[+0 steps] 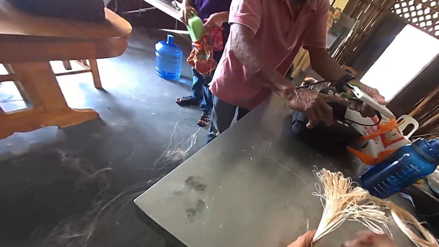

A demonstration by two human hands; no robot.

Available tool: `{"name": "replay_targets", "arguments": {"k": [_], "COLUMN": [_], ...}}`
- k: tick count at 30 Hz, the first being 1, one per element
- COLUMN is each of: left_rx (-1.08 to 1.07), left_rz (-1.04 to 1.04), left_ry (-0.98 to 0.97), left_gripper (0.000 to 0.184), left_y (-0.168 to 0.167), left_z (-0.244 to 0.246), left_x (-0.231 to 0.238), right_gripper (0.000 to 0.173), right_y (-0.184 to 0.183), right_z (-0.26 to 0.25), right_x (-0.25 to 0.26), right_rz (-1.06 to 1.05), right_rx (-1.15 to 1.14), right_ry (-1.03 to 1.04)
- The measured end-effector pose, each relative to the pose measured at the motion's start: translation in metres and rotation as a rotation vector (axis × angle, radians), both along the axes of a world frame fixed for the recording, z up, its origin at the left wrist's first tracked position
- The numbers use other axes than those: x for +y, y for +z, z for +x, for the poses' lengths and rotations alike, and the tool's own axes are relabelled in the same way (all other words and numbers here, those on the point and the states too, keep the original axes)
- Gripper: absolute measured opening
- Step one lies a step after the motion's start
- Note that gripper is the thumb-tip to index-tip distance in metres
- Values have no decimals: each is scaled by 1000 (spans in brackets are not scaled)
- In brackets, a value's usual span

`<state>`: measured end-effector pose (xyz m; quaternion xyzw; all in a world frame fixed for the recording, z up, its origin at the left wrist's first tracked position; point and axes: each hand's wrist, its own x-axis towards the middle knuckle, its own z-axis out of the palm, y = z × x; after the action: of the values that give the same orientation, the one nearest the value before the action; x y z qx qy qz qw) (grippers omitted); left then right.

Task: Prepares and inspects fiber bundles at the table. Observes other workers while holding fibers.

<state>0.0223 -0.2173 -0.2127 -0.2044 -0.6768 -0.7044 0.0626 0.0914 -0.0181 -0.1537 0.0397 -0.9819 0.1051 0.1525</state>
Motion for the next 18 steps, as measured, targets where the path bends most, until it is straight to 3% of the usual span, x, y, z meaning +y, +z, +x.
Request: {"name": "replay_targets", "arguments": {"k": [3,5,8,11,14,18], "left_rx": [3,11,1,2,-4,-3], "left_rz": [-2,1,5,11,1,-1], "left_ry": [46,80,101,118,109,96], "left_gripper": [27,27,27,27,27,26], "left_y": [-2,-4,-4,-5,-4,-4], "left_z": [2,2,4,5,4,4], "left_x": [2,5,5,5,5,4], "right_gripper": [35,47,65,79,80,85], "right_y": [75,102,133,133,110,107], "right_z": [-28,-71,-149,-224,-263,-285], "right_x": [5,6,-9,-12,5,7], "right_rz": [96,131,-66,-87,-86,-78], "right_rx": [196,280,-108,-339,-245,-200], "right_ry": [-25,-25,-244,-540,-608,-672]}}
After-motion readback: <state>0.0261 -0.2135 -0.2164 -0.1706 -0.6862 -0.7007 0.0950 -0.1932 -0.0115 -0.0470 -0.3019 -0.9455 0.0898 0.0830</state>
